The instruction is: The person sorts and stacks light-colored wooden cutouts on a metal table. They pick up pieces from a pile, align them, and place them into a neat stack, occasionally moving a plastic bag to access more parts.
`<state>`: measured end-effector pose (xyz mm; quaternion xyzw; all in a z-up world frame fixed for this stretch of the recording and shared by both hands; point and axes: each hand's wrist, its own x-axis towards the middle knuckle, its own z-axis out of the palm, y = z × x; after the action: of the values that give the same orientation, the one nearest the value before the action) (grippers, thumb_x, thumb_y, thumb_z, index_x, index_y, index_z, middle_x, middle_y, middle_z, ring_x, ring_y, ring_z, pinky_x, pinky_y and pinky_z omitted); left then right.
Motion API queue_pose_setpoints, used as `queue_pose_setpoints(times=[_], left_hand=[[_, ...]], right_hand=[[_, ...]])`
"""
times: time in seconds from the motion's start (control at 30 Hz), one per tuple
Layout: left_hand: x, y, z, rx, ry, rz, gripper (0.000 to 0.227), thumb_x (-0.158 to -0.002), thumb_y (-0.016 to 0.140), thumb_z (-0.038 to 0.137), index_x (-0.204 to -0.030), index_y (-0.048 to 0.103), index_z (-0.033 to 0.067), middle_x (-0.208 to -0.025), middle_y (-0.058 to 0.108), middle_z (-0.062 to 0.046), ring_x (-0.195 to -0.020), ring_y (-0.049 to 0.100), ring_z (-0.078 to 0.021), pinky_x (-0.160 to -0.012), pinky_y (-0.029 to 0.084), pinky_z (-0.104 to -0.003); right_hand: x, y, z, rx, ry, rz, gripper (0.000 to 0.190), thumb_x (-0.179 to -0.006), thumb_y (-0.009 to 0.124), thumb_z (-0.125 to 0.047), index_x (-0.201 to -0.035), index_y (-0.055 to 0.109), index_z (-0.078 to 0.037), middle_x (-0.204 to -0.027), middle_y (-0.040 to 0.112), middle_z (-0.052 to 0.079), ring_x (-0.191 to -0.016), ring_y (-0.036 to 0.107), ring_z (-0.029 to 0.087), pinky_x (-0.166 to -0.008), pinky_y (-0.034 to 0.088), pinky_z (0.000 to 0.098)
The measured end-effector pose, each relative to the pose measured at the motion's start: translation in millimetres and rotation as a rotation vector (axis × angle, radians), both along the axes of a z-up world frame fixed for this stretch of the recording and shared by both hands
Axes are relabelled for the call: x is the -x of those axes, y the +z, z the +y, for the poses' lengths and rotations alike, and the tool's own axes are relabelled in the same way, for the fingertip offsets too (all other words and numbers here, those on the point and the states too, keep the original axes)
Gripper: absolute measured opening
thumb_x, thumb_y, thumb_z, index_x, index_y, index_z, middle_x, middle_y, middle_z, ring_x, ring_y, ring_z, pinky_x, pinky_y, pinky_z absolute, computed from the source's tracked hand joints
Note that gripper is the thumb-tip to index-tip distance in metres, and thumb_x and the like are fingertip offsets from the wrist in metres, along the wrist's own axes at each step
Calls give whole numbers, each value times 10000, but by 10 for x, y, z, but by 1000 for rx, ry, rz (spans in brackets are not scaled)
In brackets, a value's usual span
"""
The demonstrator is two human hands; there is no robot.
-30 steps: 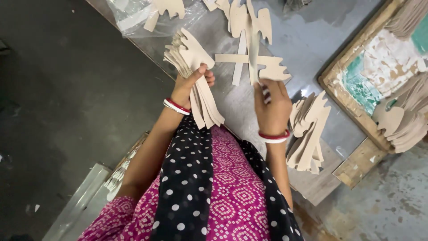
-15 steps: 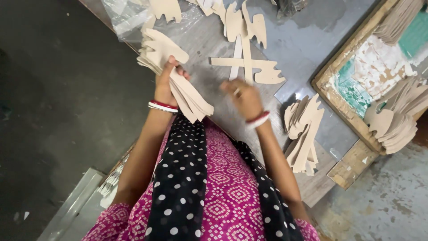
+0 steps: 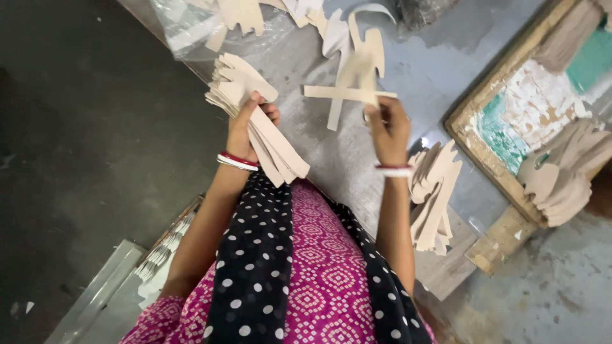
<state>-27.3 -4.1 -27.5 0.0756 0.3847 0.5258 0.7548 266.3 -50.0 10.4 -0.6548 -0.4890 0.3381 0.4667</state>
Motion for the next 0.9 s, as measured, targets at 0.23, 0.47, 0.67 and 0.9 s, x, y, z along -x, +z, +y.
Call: queue_pose_setpoints(times=[0.23, 0.47, 0.67, 0.9], left_hand=[[-106, -190, 97, 57, -82, -2, 271, -916, 782, 300, -993, 644, 80, -772, 636, -47, -702, 633, -190, -696, 553, -334], [-243, -249, 194, -29, -157, -18, 272, -938, 783, 254, -1063, 647, 54, -810, 628, -33, -743, 627, -160, -721, 557, -311], [-336, -63, 141, -58, -166, 46, 275, -905, 801, 169, -1073, 637, 27, -789, 646, -65, -676, 637, -173, -626, 551, -307], [-151, 192, 59, -83, -121, 44, 291, -897, 795, 140, -1105, 638, 10, -798, 656, -76, -681, 648, -169, -629, 563, -303]], right_hand=[[-936, 321, -1878, 30, -411, 18, 175, -1070, 684, -118, -1191, 626, -6, -1008, 680, 13, -851, 606, 65, -754, 492, 214], [-994, 131, -2012, 223, -567, -567, 214, -1026, 734, -100, -1211, 683, -6, -1026, 705, 127, -870, 670, 189, -749, 536, 301], [-225, -426, -166, 20, 70, -607, 365, -950, 587, 17, -1310, 636, -2, -1230, 694, 194, -1101, 686, 328, -945, 539, 402], [379, -845, 553, -62, 399, -1095, 415, -868, 585, -5, -1272, 672, -53, -1264, 623, 112, -1158, 590, 320, -936, 505, 448]])
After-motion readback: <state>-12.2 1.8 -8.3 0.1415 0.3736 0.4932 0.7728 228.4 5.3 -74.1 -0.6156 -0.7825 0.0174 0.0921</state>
